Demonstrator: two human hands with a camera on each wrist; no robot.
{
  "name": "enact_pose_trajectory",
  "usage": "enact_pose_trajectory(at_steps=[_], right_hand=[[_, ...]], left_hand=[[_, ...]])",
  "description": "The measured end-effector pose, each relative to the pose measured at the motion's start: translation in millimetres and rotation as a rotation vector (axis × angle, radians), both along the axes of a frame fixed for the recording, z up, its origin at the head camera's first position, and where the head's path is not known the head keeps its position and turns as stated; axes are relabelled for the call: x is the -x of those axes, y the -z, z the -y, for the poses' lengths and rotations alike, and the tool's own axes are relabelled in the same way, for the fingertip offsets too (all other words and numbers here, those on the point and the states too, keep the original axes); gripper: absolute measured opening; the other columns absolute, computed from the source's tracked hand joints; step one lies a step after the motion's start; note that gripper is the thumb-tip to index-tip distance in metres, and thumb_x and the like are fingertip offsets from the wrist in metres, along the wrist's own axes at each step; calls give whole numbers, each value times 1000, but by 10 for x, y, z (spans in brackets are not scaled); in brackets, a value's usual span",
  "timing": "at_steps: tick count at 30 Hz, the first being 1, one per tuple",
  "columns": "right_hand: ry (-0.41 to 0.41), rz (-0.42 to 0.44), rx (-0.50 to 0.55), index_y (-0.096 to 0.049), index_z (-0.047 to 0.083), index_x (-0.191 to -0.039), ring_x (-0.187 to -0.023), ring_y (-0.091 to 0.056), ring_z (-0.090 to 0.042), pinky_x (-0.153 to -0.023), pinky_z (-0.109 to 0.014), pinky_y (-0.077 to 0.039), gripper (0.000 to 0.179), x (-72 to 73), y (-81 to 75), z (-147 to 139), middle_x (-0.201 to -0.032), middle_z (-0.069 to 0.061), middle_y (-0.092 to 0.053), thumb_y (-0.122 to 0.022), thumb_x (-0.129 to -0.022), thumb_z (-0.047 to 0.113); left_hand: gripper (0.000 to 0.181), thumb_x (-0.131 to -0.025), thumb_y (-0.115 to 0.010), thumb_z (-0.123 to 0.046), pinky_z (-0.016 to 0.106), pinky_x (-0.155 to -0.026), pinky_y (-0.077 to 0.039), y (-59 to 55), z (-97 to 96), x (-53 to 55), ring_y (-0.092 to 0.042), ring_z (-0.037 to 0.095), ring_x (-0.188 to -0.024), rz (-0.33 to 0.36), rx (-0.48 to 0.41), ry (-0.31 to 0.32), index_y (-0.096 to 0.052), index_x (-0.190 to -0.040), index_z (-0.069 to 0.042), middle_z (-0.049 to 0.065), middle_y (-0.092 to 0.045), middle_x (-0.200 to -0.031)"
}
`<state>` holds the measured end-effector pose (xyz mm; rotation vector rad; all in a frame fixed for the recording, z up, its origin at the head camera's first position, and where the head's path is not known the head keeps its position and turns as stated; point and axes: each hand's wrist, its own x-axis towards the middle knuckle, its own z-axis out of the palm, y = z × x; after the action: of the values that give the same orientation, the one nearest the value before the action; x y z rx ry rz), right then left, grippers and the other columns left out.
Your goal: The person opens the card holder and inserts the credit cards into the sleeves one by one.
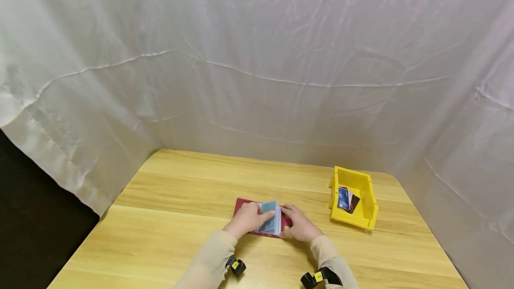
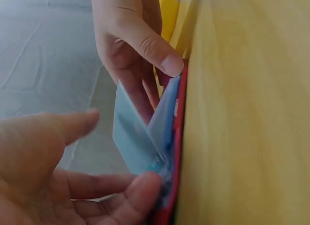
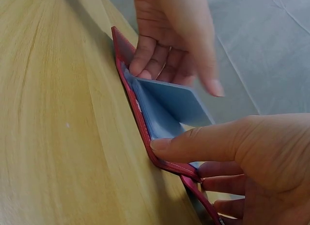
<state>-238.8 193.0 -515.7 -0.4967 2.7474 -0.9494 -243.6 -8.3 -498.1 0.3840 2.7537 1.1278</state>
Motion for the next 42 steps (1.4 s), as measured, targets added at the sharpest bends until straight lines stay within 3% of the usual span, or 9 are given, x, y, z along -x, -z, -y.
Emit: enact_pose_trajectory(at_steps=[6, 12, 16, 20, 23, 28, 32, 42], right_hand=[[-27, -10, 11, -44, -8, -141, -139, -32, -48, -113, -64, -29, 85, -1, 25, 0, -149, -27, -39, -83, -69, 17], [-31, 15, 21, -43, -8, -142, -140, -32, -47, -114, -63, -30, 85, 2, 34, 11, -150, -26, -38, -82, -71, 17], [-16, 14, 17, -43, -8, -142, -140, -33, -46, -113, -63, -31, 84, 3, 35, 10, -150, -25, -38, -82, -71, 15], [-1, 11, 10, -43, -7, -142, -140, -32, -47, -114, -63, -29, 84, 1, 26, 11, -150, -26, -38, -83, -71, 15], [1, 8, 5, -43, -7, -142, -140, -31, -47, -114, -62, -29, 84, 4, 24, 10, -150, -25, -38, -83, -71, 16], [-10, -11, -6, -43, -8, -141, -140, -33, -45, -115, -60, -30, 84, 11, 27, 1, -150, -25, -38, -83, -71, 16], [-14, -12, -6, -43, -9, -141, -140, -33, -46, -115, -60, -30, 84, 10, 26, -5, -150, -25, -38, -83, -71, 16], [-1, 12, -12, -43, -6, -143, -141, -31, -45, -115, -61, -30, 84, -12, 19, 0, -152, -24, -37, -83, -72, 17]], left_hand=[[63, -84, -62, -62, 29, -55, -49, -40, -151, -13, -57, 16, -64, -13, 141, -17, -70, -100, -2, 7, -67, -81], [57, -80, -74, -49, 34, -60, -55, -55, -147, -14, -61, 17, -69, 8, 134, -34, -67, -105, 2, 11, -69, -88], [49, -83, -72, -45, 29, -53, -50, -53, -23, 31, -60, 18, -62, 87, 42, 15, -67, -99, 2, 13, -70, -81], [49, -87, -70, -37, 26, -50, -52, -13, 150, 83, -63, 17, -57, 204, -167, 70, -64, -108, 6, 12, -69, -78], [51, -89, -69, -25, 30, -60, -60, 33, 278, 106, -68, 17, -68, 277, -354, 105, -56, -124, 11, 13, -70, -93], [42, -88, -65, -7, 38, -70, -63, 100, 460, 113, -70, 23, -83, 371, -566, 119, -52, -123, 13, 23, -68, -104], [40, -86, -65, 0, 38, -69, -63, 125, 555, 96, -70, 24, -82, 413, -610, 85, -51, -122, 13, 23, -67, -102], [41, -86, -67, -5, 31, -58, -61, 168, 709, 82, -65, 17, -62, 445, -522, -4, -51, -120, 10, 17, -65, -89]])
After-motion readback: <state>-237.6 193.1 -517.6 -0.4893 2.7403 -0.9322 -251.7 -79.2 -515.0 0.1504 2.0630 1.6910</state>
